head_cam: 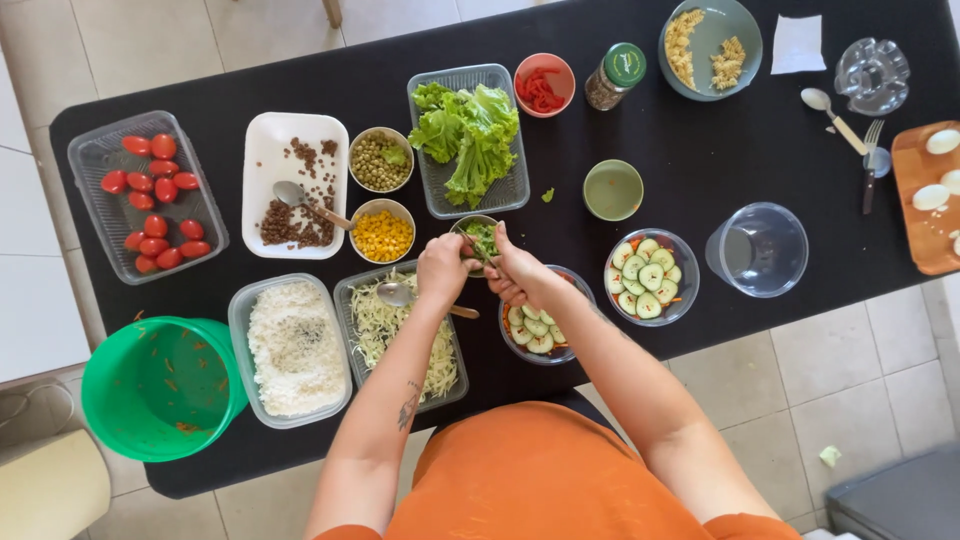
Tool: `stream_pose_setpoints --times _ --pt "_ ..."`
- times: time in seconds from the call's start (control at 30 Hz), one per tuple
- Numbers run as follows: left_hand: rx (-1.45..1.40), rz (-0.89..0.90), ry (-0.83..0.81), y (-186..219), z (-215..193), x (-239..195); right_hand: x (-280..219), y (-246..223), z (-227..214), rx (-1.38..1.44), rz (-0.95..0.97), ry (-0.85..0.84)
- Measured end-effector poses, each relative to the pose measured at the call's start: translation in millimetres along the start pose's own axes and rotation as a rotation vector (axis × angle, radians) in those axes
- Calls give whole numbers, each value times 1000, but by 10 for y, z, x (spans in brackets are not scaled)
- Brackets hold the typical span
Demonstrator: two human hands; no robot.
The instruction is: The person tears lettuce leaves by hand and places them into a small bowl. They then use a knife to chop the lettuce into smaller pieces within the bowl. The person continues to tear and chop lettuce, adding it to the bowl throughout the video.
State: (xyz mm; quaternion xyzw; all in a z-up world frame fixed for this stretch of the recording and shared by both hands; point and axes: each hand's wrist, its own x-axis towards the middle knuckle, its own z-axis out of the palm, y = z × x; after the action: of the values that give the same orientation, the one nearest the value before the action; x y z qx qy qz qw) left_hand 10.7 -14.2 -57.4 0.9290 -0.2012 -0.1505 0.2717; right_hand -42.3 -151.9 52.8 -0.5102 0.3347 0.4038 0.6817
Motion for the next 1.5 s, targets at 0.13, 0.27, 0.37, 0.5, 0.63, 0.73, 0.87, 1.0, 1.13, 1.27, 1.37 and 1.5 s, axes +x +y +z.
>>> stream_pose_setpoints --times 0.13,0.27,0.37,0.5,0.63,0.73,0.87,1.0,1.13,1.27,1.37,1.5 --pt "-97 -30 38 182 -363 -141 326 76 -296 -293 -66 203" --pt "-72 -59 91 137 -266 -194 162 -130 -245 -829 -74 419" --pt "-18 -56 89 187 -296 -276 57 -183 -182 -1056 -148 528" --pt "-10 12 142 182 -272 -289 293 -63 -328 -1221 -376 655" --pt "33 19 210 177 -296 -338 543 60 -365 -1327 -446 723" --pt "-58 -59 230 166 -436 -381 589 105 -347 -1244 -478 652" --pt "-229 -124 315 222 -727 -303 581 151 -299 -938 -589 548" --pt "-217 -97 491 219 -910 212 325 39 -192 -880 -632 674" --pt "-79 -129 465 126 -784 1030 446 100 -233 -807 -617 677" --pt "173 -237 346 127 -599 1589 416 67 -281 -631 -551 559" --pt "247 -240 315 134 -516 1694 341 36 -351 -585 -518 557" --pt "175 -98 390 53 -515 1567 306 38 -455 -447 -524 588"
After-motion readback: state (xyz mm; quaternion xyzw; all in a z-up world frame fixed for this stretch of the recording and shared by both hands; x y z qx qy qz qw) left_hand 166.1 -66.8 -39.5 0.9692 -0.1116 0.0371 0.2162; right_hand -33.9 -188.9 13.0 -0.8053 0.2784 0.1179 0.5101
